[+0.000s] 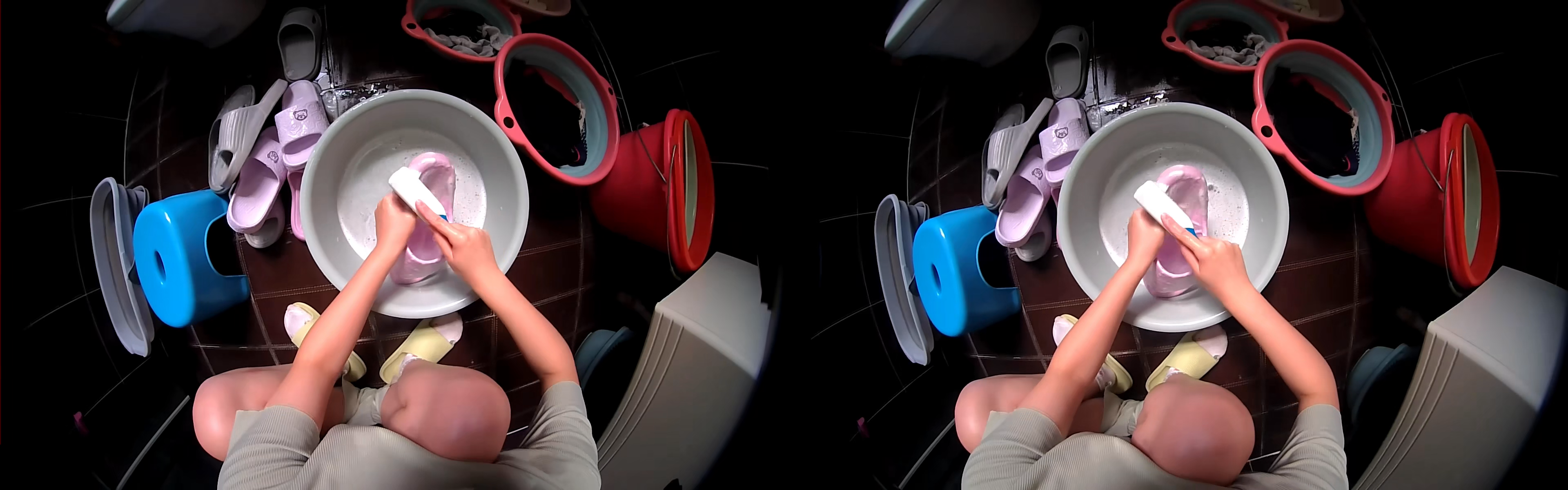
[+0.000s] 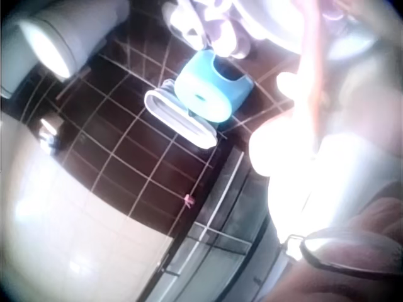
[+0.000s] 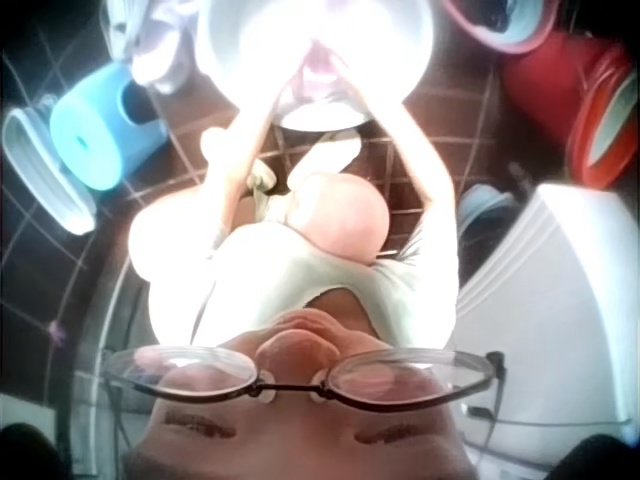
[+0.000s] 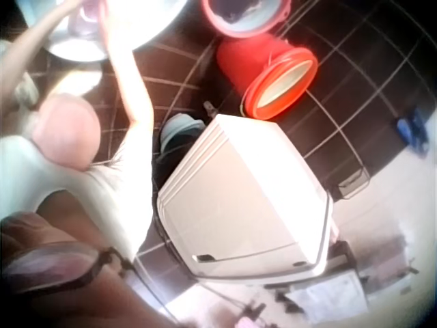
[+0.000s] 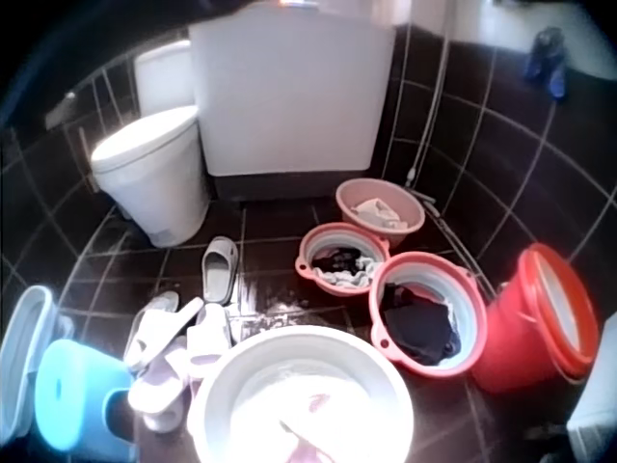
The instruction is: The person cleans slippers by scrubbing them with a handheld brush inside a basin of soapy water.
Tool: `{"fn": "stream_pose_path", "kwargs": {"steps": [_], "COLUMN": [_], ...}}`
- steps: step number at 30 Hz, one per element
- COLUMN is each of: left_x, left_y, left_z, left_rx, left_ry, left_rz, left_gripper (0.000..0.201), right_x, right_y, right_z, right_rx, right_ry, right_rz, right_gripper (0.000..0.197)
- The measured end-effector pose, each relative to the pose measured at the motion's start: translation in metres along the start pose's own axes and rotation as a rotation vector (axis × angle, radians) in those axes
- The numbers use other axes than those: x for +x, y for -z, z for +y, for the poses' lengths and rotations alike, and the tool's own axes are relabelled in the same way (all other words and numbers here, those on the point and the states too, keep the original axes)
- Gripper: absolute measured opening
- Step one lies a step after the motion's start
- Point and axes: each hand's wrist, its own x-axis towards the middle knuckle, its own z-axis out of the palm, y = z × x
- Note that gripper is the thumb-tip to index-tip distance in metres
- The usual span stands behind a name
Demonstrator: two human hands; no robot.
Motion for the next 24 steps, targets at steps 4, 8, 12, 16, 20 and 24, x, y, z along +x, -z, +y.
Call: {"fn": "stream_pose_path", "kwargs": {"steps": [4, 8, 12, 16, 20, 24], "left_x": [-0.002, -0.003, -0.002, -0.006, -0.006, -0.013], "left_y": [-0.005, -0.005, 0.000, -0.002, -0.009, -0.008], "left_z": [0.013, -0.015, 0.000, -0.017, -0.007, -0.012], "left_rx": [-0.012, -0.243, -0.128, -0.353, -0.179, -0.290], "left_ry": [-0.032, -0.076, -0.011, -0.020, -0.050, -0.169], "left_rz": [-0.050, 0.073, -0.064, 0.017, 0.025, 0.128], "left_gripper": [0.022, 0.029, 0.026, 0.031, 0.023, 0.023], "right_x": [0.022, 0.008, 0.025, 0.019, 0.022, 0.016], "right_y": [0.012, -0.005, 0.009, 0.009, 0.007, 0.013], "right_z": [0.017, 0.008, 0.007, -0.010, -0.003, -0.012], "right_rx": [0.299, 0.086, 0.319, 0.136, 0.426, 0.357], "right_ry": [-0.326, 0.012, -0.349, -0.062, -0.392, -0.195], "right_rz": [0.213, 0.096, 0.168, -0.007, 0.237, 0.186], "right_gripper": [0.055, 0.050, 0.054, 0.047, 0.046, 0.044]}}
